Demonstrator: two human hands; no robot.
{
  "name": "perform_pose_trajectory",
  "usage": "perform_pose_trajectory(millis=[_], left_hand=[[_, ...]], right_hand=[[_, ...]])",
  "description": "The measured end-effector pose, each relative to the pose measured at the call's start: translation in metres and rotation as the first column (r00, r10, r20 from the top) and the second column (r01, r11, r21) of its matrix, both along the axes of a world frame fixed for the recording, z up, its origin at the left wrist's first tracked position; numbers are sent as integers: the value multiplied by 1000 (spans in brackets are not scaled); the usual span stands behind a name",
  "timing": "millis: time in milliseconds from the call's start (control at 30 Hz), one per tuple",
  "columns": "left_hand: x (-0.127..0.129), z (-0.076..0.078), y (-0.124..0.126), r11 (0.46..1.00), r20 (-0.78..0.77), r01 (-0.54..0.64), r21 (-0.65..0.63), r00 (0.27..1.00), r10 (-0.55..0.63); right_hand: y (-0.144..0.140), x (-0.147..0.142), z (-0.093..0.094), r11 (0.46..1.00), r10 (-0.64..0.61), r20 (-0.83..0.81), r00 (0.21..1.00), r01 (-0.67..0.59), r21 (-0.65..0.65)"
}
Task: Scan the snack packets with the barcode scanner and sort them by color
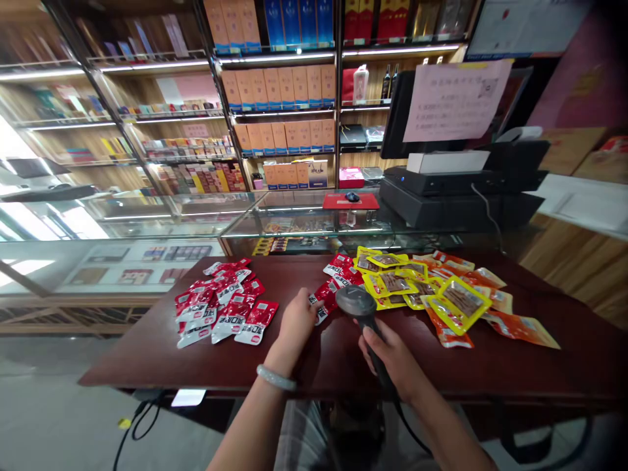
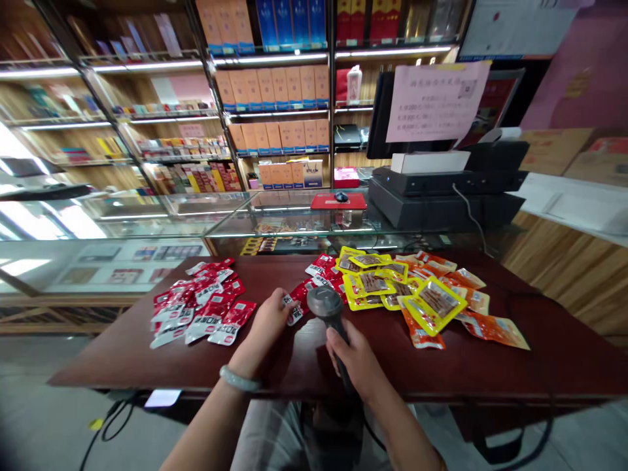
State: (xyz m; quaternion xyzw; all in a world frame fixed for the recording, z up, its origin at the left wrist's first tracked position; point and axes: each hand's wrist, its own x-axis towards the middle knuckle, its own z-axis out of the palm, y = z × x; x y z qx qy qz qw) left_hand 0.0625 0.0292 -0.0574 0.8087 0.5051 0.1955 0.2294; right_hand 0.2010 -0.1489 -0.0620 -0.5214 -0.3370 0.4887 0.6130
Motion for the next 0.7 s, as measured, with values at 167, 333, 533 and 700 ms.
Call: perform_pose_trajectory(millis=[167,333,533,700], left_hand=[[23,-2,2,991,173,78,-107,983,-58],[-13,10,-3,978,-32,96,186,995,-92],[-98,19,6,936,-405,-242,257,852,332],[-119,13,7,941,-518,-225,254,790,329]], right_hand=[[-1,-2,-7,999,-34,-12,999,33,-26],[2,-9,-13,997,8,23,1000,-6,-73],[7,-22,-10,992,108,55,993,-104,-71],[12,-30,-10,988,149,58,987,-145,-61]])
